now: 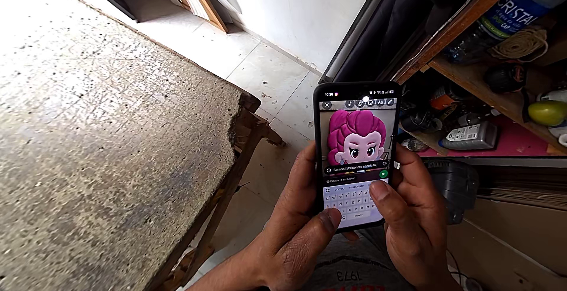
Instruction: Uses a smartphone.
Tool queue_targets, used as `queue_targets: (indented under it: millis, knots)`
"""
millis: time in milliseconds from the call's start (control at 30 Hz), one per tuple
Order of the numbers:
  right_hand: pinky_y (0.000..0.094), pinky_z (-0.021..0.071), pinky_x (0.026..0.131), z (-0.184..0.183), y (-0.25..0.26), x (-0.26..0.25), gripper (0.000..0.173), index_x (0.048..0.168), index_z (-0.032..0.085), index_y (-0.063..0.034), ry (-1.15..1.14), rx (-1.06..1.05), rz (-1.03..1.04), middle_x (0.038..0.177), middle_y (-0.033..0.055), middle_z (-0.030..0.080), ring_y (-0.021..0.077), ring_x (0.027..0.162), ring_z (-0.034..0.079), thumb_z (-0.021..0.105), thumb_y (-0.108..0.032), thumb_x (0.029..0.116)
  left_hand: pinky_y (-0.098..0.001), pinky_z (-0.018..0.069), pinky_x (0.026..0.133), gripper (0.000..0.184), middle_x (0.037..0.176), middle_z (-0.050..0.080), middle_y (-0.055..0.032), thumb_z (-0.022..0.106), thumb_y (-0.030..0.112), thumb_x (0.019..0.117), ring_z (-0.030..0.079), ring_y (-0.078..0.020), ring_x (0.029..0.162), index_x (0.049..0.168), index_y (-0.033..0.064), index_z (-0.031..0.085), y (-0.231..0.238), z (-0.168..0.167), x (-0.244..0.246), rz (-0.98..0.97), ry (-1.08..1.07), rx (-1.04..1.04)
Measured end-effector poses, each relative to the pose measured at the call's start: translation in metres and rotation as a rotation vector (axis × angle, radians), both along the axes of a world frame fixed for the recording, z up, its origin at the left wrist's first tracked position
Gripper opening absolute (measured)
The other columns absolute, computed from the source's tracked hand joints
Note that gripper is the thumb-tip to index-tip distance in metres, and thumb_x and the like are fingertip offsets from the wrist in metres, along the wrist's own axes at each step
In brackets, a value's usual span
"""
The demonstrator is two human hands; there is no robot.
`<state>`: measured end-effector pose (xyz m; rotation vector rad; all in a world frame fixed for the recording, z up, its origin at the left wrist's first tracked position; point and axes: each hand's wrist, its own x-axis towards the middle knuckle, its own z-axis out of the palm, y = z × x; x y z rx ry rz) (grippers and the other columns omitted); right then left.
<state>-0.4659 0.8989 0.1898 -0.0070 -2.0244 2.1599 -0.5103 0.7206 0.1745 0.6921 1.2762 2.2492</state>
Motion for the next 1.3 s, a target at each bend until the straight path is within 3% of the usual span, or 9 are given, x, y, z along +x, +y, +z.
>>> queue_targets:
  millis: [300,1300]
  knots:
    - [0.0357,0.0629,0.085,-0.0008,0.0034,0.0028,0.047,0.150,0.040,-0.0070,0.012,-0.125,0.078,0.120,0.0135,0.067,0.0190,0.101,0.071,0.044,-0.022,0.1058,-0.0400,0.0662,0.066,0.064,0.135,0.060,-0.0146,0.043,0.002,0.0978,0.070,-0.0297,0.109,0.156,0.0222,0.027,-0.0003,0.0002,-0.0008,-0.007,-0.069,0.045]
    - [0.0328,0.0636,0.079,0.0016,0.0006,0.0015,0.047,0.150,0.040,-0.0068,0.009,-0.005,0.041,0.112,0.0117,0.069,0.0183,0.094,0.072,0.046,-0.019,0.1054,-0.0402,0.0661,0.065,0.062,0.133,0.060,-0.0154,0.042,0.003,0.0993,0.070,-0.0301,0.107,0.156,0.0215,0.027,-0.0011,0.0016,-0.0017,0.009,-0.052,0.042]
